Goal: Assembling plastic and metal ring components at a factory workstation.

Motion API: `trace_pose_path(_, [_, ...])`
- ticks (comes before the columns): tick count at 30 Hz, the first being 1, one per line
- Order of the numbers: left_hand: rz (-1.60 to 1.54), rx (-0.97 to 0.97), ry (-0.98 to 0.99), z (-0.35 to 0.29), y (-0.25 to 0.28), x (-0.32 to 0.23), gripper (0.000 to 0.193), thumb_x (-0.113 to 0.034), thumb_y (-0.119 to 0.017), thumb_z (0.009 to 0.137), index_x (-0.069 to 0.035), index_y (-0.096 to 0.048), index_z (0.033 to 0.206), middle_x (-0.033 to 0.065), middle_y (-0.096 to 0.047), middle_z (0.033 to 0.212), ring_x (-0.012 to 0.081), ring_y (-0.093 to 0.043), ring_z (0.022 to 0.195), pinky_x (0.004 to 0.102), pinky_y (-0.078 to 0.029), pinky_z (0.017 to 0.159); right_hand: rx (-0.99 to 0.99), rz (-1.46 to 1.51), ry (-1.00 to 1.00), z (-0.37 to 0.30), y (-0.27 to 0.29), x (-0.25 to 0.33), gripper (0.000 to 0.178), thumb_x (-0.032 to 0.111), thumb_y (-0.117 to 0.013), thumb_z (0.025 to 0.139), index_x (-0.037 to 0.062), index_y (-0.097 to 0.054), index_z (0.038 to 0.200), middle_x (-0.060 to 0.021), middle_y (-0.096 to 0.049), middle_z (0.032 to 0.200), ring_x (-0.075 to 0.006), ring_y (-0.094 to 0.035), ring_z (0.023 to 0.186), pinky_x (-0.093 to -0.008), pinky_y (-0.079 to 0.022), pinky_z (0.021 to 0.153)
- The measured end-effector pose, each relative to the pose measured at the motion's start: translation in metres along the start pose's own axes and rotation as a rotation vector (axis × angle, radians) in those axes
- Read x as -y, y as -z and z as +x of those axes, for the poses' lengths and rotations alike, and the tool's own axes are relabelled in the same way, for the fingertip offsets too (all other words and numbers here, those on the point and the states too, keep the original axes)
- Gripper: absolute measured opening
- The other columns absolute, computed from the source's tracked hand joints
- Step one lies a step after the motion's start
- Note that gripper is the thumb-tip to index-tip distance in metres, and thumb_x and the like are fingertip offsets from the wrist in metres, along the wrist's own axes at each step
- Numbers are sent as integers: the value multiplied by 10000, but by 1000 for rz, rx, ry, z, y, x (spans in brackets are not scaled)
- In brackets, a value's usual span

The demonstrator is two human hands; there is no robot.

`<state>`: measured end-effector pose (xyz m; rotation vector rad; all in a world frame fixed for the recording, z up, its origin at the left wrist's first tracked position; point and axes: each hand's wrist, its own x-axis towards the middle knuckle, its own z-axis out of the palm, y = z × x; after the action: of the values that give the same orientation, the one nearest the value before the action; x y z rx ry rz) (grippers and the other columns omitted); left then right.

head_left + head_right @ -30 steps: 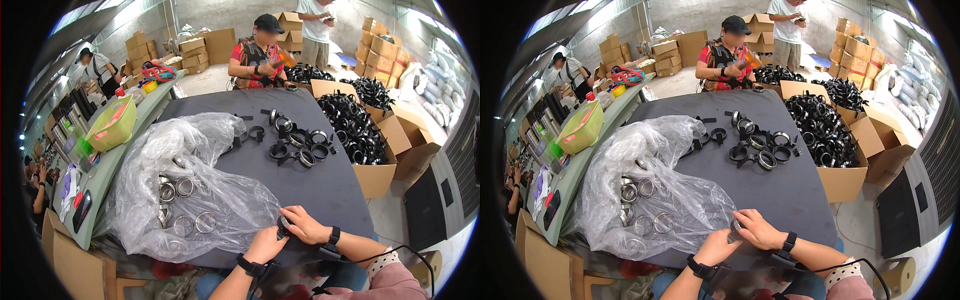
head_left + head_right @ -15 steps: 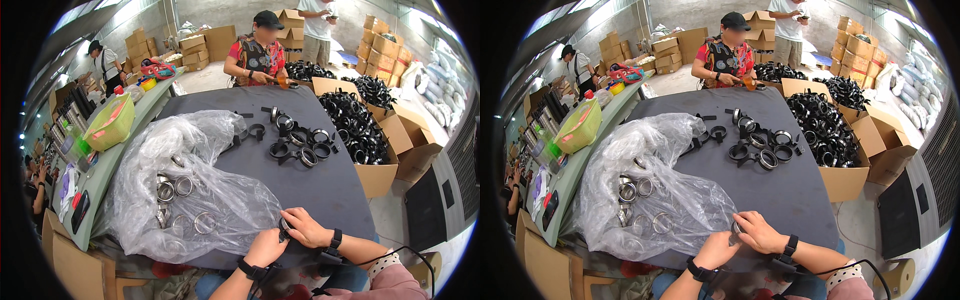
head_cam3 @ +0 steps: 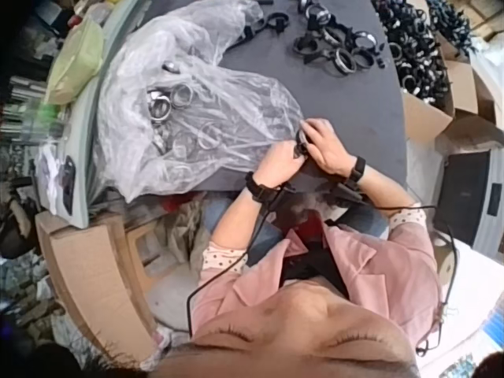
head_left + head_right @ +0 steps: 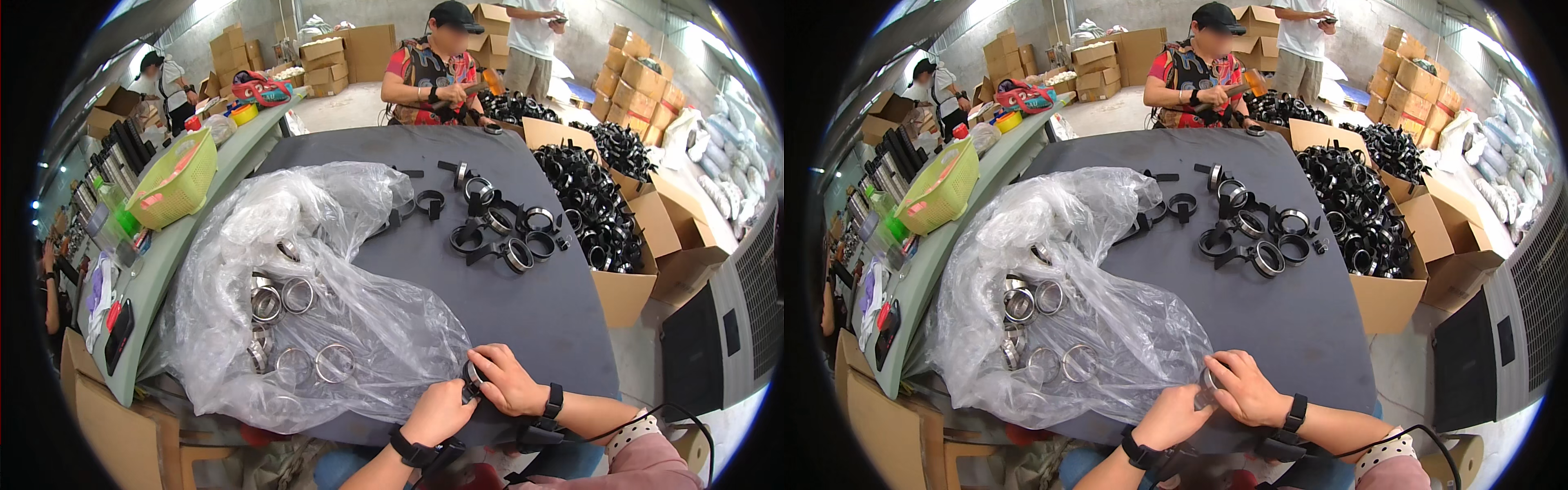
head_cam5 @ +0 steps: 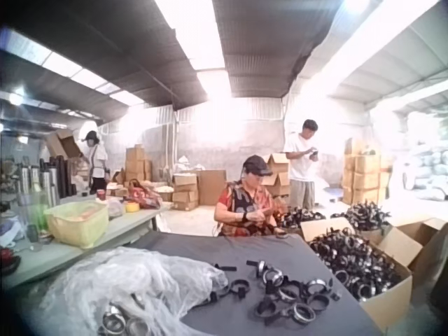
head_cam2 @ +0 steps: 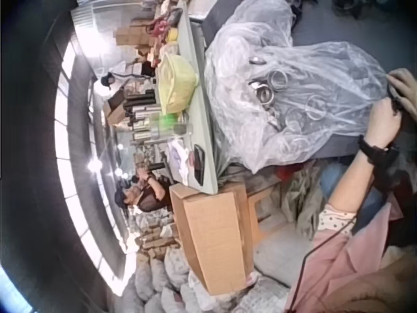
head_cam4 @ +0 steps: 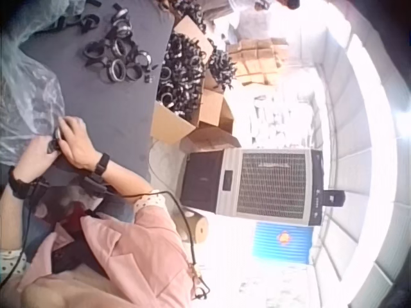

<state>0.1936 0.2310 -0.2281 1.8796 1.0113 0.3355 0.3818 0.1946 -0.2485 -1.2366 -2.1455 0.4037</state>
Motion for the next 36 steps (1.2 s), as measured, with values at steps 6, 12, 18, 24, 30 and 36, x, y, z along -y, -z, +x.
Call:
trace_pose_path(6, [15, 31, 4, 1, -3, 9, 358, -308, -619, 896, 48, -626, 936, 262, -642, 810, 440, -622, 795, 454, -491, 684, 51, -29, -5, 3, 0, 0, 564, 178, -537, 851, -58, -412, 1348, -228, -447, 1281, -401, -439, 1145, -490, -359, 993])
trace_pose_path(12, [-26, 28, -24, 4, -7, 12, 262, -215, -648, 838, 46, -629, 859, 258, -650, 801, 436, -633, 796, 495, -502, 706, 71, -47, -24, 2, -2, 2, 578, 208, -524, 857, -54, -408, 1358, -230, -436, 1315, -397, -433, 1179, -485, -342, 997])
trace_pose_path(18, [-19, 12, -47, 6, -9, 7, 276, -215, -659, 826, 52, -638, 891, 261, -648, 792, 434, -635, 796, 485, -497, 706, 70, 9, -15, 0, -2, -3, 624, 237, -515, 855, -63, -367, 1382, -242, -429, 1328, -398, -419, 1224, -472, -336, 1019])
trace_pose_path(24, [44, -77, -130, -4, -2, 10, 341, -268, -694, 822, 31, -638, 978, 212, -673, 846, 364, -658, 799, 422, -509, 720, 119, 1, 0, -4, 5, 2, 660, 226, -568, 824, -71, -357, 1374, -271, -425, 1325, -432, -404, 1236, -482, -319, 1067])
trace_pose_path(30, [186, -548, -220, -38, 35, -1, 527, -257, -774, 741, -34, -573, 1174, 175, -523, 1200, 360, -513, 1129, 429, -431, 962, -205, -158, -281, -5, 42, -54, 627, 198, -640, 849, -49, -382, 1365, -266, -428, 1361, -424, -392, 1285, -449, -324, 1097])
trace_pose_path(36, [541, -376, 30, -47, 41, 17, 482, -282, -752, 767, -30, -600, 1149, 207, -530, 1231, 368, -520, 1145, 432, -442, 952, -187, -782, -395, 65, 42, -123, 641, 329, -616, 879, 42, -394, 1407, -200, -350, 1448, -362, -325, 1336, -503, -340, 1028])
